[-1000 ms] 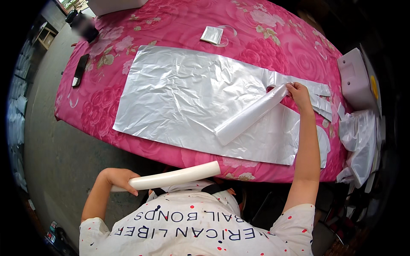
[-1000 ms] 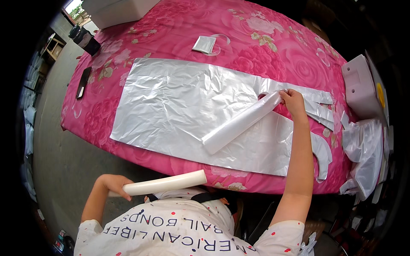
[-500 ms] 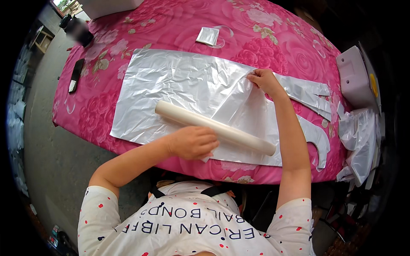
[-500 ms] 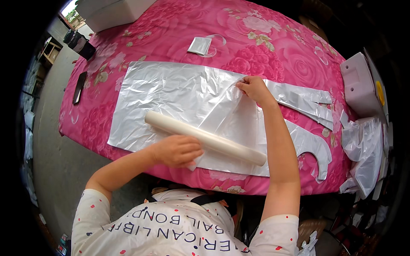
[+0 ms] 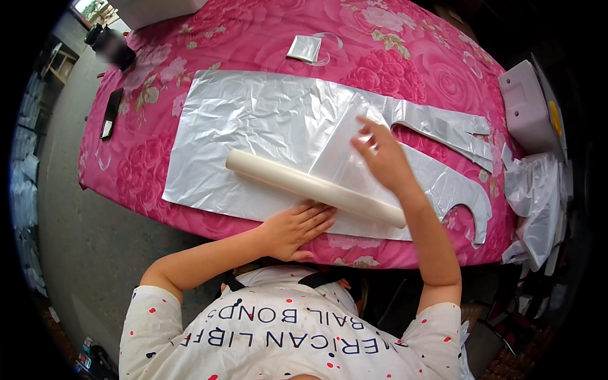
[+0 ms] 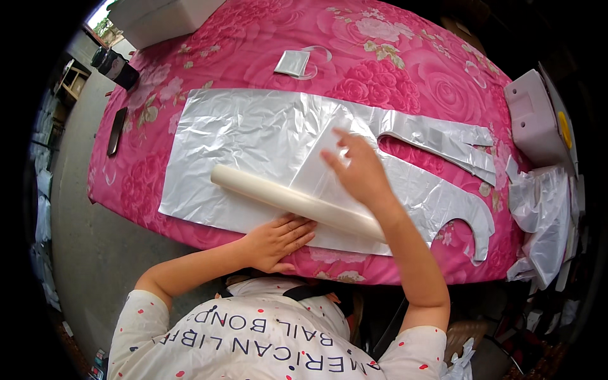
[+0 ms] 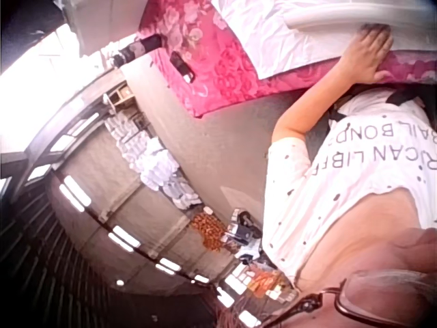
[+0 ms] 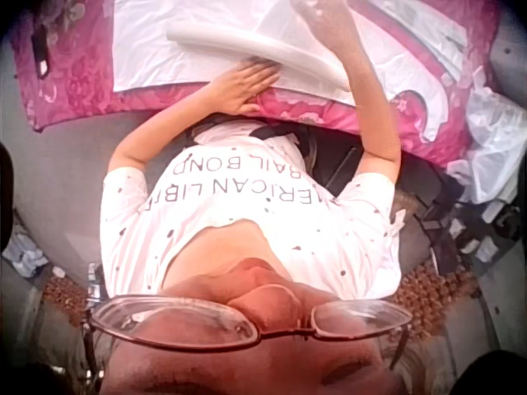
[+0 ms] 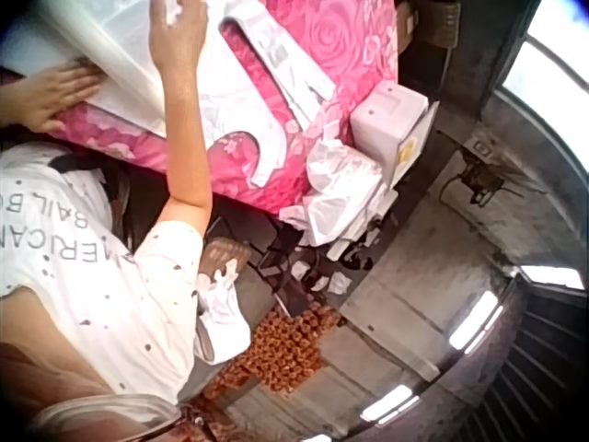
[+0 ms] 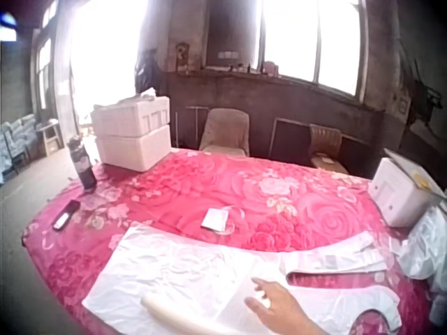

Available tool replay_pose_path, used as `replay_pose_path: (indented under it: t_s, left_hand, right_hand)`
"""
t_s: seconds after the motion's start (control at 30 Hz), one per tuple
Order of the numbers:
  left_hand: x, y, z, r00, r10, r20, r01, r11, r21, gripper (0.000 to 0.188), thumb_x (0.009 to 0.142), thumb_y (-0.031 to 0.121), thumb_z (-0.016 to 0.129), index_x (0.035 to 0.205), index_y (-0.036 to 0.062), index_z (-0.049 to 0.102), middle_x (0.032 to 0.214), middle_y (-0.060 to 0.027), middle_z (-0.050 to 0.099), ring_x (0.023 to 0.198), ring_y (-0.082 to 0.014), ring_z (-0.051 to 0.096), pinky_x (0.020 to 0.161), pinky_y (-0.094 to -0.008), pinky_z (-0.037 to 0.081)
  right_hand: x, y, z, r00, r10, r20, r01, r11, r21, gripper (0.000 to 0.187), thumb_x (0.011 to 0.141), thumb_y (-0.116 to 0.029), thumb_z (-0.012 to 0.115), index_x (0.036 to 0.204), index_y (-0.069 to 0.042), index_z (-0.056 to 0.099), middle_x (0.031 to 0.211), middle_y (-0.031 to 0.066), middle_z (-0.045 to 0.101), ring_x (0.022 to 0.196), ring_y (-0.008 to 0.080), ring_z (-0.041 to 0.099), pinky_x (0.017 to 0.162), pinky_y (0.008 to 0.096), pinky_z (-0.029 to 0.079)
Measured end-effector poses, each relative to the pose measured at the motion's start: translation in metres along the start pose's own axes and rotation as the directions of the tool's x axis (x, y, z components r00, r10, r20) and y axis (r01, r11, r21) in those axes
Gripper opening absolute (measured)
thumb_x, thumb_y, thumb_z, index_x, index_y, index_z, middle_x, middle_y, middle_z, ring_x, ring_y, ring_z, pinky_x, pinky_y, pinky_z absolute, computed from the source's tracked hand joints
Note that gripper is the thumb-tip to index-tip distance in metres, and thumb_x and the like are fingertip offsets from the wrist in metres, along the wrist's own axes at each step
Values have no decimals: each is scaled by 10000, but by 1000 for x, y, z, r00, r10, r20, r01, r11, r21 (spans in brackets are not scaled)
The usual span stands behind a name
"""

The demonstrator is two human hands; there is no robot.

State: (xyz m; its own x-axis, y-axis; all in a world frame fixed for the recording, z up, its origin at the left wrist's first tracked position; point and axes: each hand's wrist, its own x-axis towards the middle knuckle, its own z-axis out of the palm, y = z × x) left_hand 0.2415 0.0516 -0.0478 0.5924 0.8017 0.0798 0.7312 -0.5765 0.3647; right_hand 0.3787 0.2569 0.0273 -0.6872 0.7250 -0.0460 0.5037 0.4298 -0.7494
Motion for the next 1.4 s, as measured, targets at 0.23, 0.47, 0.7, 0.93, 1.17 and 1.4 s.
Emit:
replay_pose_path:
  t_s: [0.23, 0.47, 0.7, 0.93, 1.17, 1.4]
  left_hand:
    - [1, 13, 3, 998, -57, 11, 58, 998, -17, 785, 871, 543, 377, 1393, -36, 286, 1475, -196, 244, 1385, -299, 208, 1128, -447, 125]
    - [0, 13, -3, 998, -35, 49, 32, 997, 65, 790, 877, 531, 394, 1402, -43, 254, 1500, -184, 188, 1405, -284, 151, 1129, -438, 111]
    - [-12, 11, -2, 997, -72, 24, 73, 996, -47, 811, 835, 512, 471, 1384, -55, 282, 1478, -208, 228, 1394, -298, 189, 1125, -456, 114]
    - [-13, 43, 17, 975, -221, 19, 215, 962, 167, 812, 813, 503, 497, 1402, -16, 289, 1499, -166, 208, 1403, -276, 163, 1128, -433, 118]
    - [-22, 28, 4, 998, -66, -16, 65, 998, -26, 716, 821, 388, 558, 1379, 1, 332, 1465, -166, 269, 1363, -288, 248, 1107, -414, 199]
    - [-43, 11, 4, 958, 154, -242, -164, 986, -22, 300, 785, 158, 563, 1047, 11, 563, 1051, -93, 547, 976, -230, 547, 876, -318, 466]
  right_hand:
    - [-98, 20, 37, 963, -270, -26, 238, 886, -398, 538, 737, -146, 676, 1253, -101, 526, 1059, 113, 578, 922, 301, 551, 792, 399, 467]
    - [-83, 91, -45, 914, 4, -406, -200, 875, -441, 516, 788, -97, 642, 1287, -100, 510, 1046, 114, 593, 935, 297, 546, 799, 373, 464]
    - [-101, 24, 19, 944, -329, 31, 321, 894, -311, 524, 685, -68, 689, 1194, -113, 577, 1085, 85, 600, 1001, 280, 547, 883, 395, 426]
    - [-31, 29, 31, 906, -422, -42, 368, 832, -415, 494, 706, -72, 666, 1190, -127, 582, 1115, 86, 584, 1044, 288, 517, 920, 406, 398]
    - [43, 45, 18, 878, -445, -177, 288, 786, -548, 509, 740, -71, 654, 1236, -120, 549, 1146, 128, 564, 1051, 306, 505, 961, 426, 384]
    - [-44, 13, 42, 860, -462, 216, 485, 872, -67, 421, 649, 78, 560, 1057, -19, 594, 1084, 139, 561, 1023, 303, 534, 840, 368, 475]
